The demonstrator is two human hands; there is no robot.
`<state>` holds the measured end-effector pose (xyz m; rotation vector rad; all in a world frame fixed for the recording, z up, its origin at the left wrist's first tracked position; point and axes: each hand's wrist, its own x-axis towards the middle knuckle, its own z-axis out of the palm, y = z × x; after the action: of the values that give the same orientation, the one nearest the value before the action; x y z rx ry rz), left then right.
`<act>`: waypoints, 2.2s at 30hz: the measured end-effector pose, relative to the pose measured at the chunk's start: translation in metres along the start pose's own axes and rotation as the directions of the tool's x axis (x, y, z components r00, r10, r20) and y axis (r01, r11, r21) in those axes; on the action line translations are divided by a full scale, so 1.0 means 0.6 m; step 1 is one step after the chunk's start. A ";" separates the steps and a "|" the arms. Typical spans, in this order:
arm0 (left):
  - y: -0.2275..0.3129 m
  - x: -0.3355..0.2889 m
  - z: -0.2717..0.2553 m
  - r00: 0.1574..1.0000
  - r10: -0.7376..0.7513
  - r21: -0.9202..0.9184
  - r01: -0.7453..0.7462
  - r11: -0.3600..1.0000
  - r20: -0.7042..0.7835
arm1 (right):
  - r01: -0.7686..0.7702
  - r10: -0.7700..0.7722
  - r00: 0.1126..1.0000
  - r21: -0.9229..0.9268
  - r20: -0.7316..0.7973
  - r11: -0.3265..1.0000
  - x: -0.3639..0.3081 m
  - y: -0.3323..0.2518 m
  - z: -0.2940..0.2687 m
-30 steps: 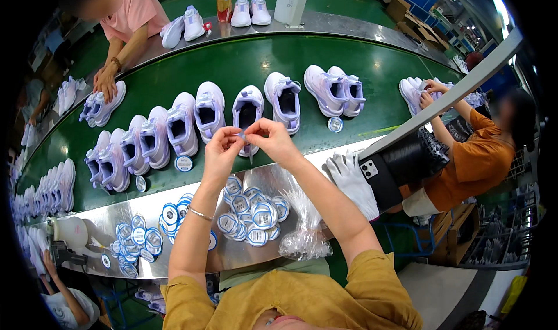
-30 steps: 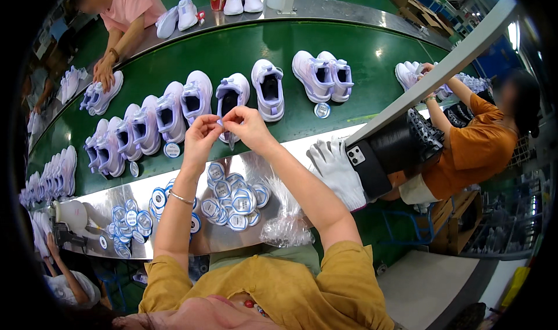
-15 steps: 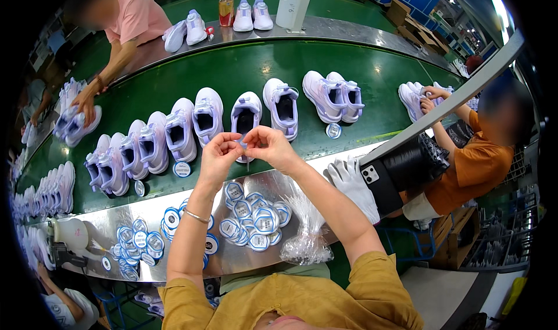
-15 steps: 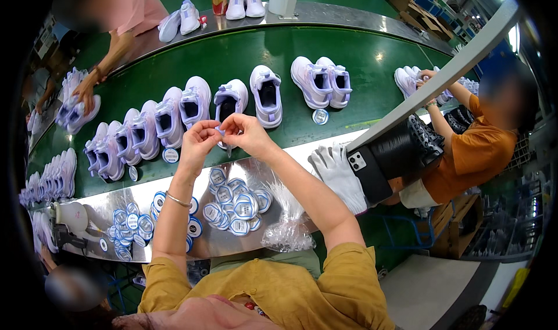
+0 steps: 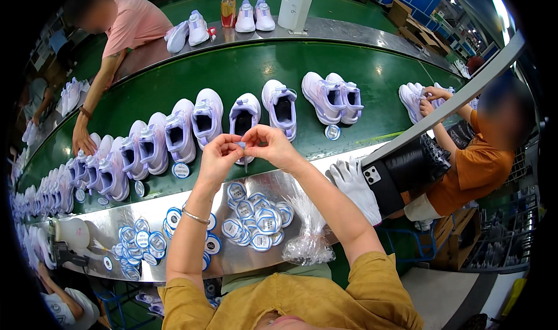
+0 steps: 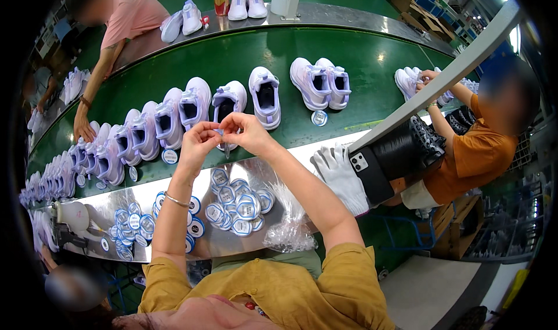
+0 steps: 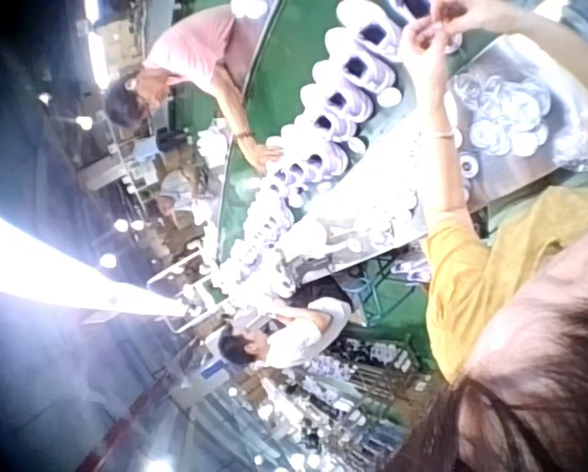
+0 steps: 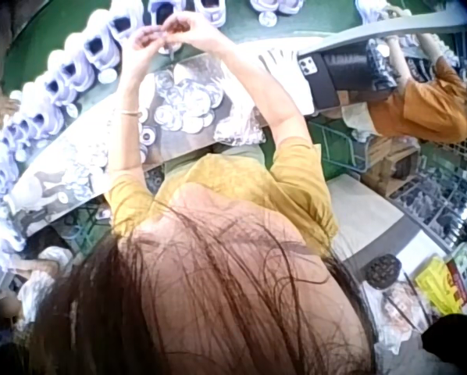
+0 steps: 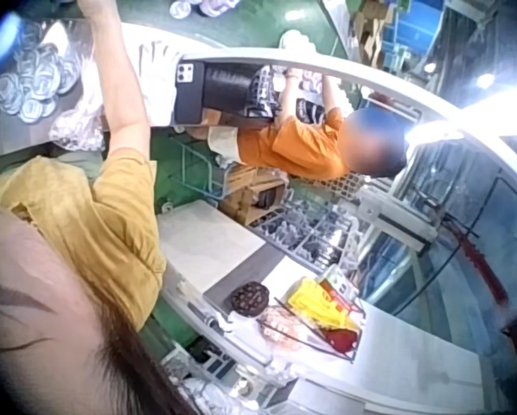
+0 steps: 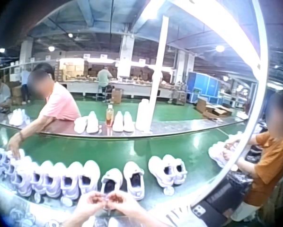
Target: The person repeatedly picks small circular labels from a pile on the table, peels off the backing, and sticks each label onto the tongue of a white sneaker on the conveyor belt. The person handles the shoes and labels by hand, working continuously along the moving line.
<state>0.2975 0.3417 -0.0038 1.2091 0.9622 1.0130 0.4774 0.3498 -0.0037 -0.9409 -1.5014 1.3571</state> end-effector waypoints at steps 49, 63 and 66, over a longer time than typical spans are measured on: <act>-0.035 0.075 0.014 0.614 0.756 0.931 -0.365 0.017 0.227 | 0.314 -0.323 0.937 -0.734 0.136 0.602 0.126 -0.002 -0.027; -0.018 0.057 0.028 0.596 0.739 0.909 -0.413 -0.055 0.315 | 0.302 -0.251 0.951 -0.728 0.182 0.616 0.126 -0.012 -0.022; -0.016 0.055 0.030 0.615 0.731 0.916 -0.400 -0.034 0.296 | 0.318 -0.266 0.945 -0.714 0.189 0.623 0.134 0.000 -0.023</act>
<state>0.3246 0.3680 -0.0126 2.8270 1.4049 1.3023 0.4641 0.4297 0.0062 -1.0612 -2.2153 0.5003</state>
